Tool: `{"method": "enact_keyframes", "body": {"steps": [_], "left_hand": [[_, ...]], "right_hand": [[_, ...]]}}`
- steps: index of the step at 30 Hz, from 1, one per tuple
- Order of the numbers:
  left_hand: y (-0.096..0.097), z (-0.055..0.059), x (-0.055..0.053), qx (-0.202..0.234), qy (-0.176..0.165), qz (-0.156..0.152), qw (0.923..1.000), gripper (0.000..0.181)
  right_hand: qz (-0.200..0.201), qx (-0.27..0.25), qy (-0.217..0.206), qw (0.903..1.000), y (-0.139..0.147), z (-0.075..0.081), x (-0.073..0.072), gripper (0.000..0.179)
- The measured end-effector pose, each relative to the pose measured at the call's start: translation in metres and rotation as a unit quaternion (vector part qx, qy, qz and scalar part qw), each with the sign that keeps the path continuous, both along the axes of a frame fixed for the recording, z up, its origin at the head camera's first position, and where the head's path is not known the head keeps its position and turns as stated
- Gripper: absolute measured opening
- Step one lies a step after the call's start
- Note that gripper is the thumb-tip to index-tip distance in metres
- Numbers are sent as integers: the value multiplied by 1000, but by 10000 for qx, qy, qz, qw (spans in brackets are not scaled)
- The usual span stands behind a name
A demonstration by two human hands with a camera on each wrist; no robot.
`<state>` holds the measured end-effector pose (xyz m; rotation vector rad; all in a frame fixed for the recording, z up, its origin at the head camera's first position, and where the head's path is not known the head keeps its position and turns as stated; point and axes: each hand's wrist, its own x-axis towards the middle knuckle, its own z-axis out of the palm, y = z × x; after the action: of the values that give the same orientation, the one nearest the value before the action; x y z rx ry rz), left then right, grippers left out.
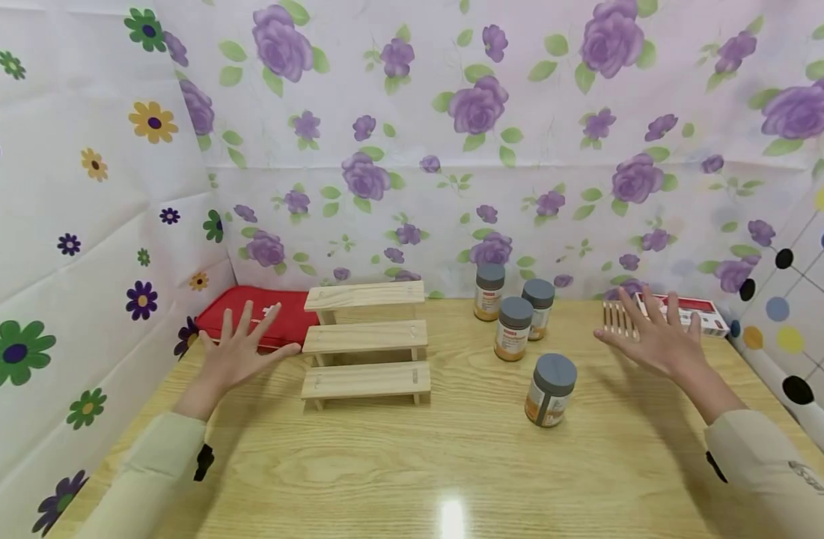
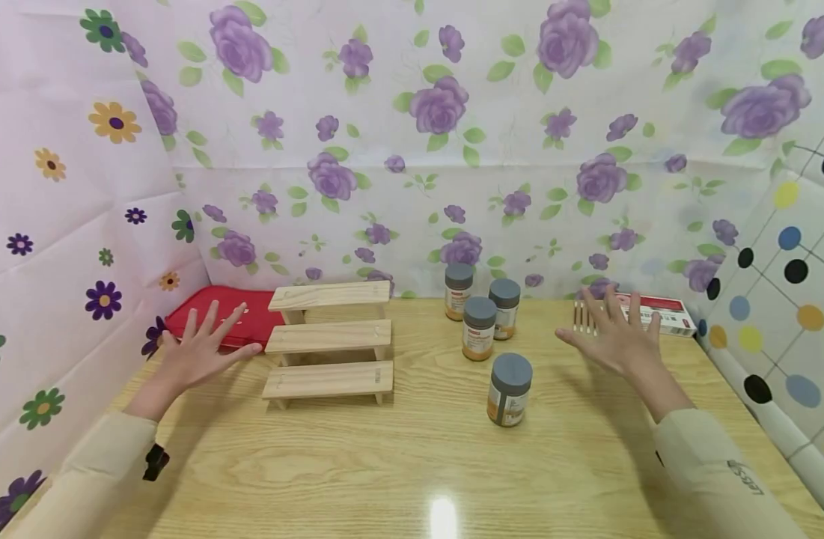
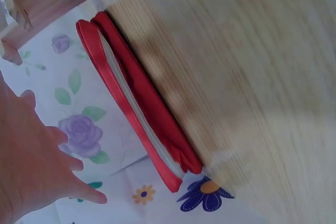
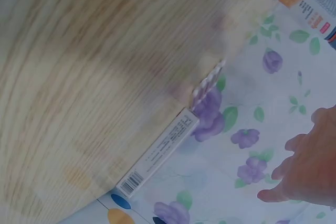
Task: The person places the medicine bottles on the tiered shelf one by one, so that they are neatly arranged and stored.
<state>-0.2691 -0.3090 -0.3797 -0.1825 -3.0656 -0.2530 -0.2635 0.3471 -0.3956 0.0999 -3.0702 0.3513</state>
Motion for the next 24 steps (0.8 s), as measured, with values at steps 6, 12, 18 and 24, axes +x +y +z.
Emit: {"method": "enact_keyframes", "body": {"steps": [6, 12, 18, 24], "left_hand": [[8, -6, 4, 161, 54, -126, 9998, 94], [20, -16, 17, 421, 190, -233, 9987, 92], [27, -24, 25, 613, 239, -194, 9976, 94], [33, -28, 24, 921, 166, -194, 9954, 98]], "right_hand": [[36, -143, 18, 9999, -10, 1, 7, 93], [124, -321, 17, 9994, -17, -3, 20, 91], [183, -544, 116, 9983, -25, -4, 31, 89], [526, -1210, 224, 9910, -33, -4, 36, 82]]}}
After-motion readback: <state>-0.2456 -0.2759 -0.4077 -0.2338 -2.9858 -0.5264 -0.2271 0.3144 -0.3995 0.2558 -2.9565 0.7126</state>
